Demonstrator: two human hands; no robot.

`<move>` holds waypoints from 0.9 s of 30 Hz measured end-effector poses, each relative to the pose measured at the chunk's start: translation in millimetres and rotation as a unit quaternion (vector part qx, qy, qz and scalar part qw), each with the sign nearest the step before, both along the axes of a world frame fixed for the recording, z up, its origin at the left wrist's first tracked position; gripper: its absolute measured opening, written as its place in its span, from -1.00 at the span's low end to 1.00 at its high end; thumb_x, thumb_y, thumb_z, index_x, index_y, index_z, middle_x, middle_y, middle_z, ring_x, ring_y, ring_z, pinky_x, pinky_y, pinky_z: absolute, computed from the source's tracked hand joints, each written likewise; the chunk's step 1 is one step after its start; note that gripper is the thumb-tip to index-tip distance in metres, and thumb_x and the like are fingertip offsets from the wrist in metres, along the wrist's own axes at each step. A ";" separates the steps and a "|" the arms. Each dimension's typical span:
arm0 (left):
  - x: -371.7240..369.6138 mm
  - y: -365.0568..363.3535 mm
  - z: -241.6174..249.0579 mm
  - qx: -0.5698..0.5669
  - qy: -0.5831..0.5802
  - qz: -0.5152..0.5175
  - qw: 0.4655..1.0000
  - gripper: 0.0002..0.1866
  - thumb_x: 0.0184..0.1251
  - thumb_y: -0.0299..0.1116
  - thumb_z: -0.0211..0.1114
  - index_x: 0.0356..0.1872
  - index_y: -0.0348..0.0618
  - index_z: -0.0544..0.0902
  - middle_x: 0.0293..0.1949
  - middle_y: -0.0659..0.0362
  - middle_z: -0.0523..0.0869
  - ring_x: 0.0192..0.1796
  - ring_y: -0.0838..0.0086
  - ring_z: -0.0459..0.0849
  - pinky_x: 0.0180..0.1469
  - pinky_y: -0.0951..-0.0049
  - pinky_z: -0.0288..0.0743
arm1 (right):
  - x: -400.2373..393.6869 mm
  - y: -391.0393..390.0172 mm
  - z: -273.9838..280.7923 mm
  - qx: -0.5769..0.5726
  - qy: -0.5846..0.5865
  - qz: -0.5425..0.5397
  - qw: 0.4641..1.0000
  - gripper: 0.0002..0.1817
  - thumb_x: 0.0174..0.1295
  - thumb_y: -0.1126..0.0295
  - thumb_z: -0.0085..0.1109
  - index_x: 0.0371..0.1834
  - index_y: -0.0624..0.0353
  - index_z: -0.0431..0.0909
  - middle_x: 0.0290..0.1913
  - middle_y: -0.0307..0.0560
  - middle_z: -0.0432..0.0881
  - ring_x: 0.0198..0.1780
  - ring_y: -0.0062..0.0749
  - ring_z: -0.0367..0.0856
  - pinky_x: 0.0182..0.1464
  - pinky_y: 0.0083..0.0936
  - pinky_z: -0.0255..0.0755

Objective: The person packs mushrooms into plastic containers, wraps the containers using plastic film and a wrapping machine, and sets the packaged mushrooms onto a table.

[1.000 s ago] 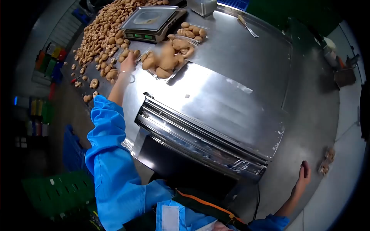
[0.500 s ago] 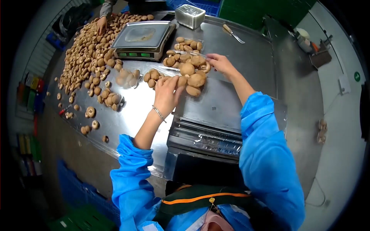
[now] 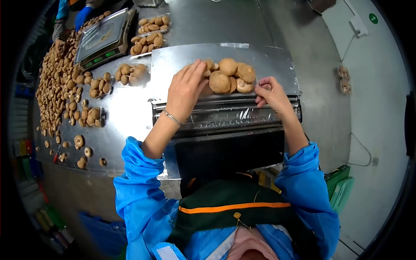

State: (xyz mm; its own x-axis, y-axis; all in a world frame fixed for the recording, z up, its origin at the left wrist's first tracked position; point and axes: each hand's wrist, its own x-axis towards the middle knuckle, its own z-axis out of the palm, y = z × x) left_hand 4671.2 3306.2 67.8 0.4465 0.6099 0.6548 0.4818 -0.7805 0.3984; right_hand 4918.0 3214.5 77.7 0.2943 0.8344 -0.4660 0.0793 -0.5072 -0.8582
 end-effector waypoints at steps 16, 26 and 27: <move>28.8 -31.8 3.6 -0.210 0.006 0.014 0.978 -0.48 0.17 -0.45 0.13 0.20 -0.19 0.27 0.16 -0.06 0.38 0.17 0.15 0.38 0.14 0.25 0.25 | -2.1 16.3 -9.2 0.334 -0.425 0.213 0.814 -0.27 0.05 0.12 0.17 0.29 0.08 0.15 0.28 0.13 0.14 0.30 -0.06 0.11 0.32 -0.25 -0.06; 17.6 -26.0 -2.7 -0.246 -0.005 -0.001 0.969 -0.55 0.20 -0.43 0.10 0.12 -0.32 0.32 0.08 -0.11 0.43 0.13 0.07 0.39 0.15 0.22 0.26 | 12.2 10.6 -32.4 0.236 -0.318 0.108 0.912 -0.44 0.13 0.50 -0.05 0.26 0.25 0.15 0.26 0.09 0.25 0.28 -0.29 0.24 0.23 -0.47 0.16; 22.7 -24.9 -2.1 -0.261 0.006 -0.009 0.965 -0.55 0.20 -0.41 0.09 0.13 -0.33 0.30 0.09 -0.12 0.42 0.14 0.07 0.39 0.15 0.21 0.27 | 16.3 10.4 -30.4 0.220 -0.312 0.099 0.919 -0.43 0.12 0.51 -0.05 0.27 0.24 0.14 0.26 0.10 0.24 0.28 -0.29 0.24 0.23 -0.47 0.17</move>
State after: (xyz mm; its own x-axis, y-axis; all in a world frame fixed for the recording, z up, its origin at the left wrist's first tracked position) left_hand 4693.9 3281.3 65.7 0.4649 0.8477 0.2556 0.4770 -0.4830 0.7343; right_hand 4934.3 3224.9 47.4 0.2109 0.9678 0.1372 0.6790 -0.0441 -0.7328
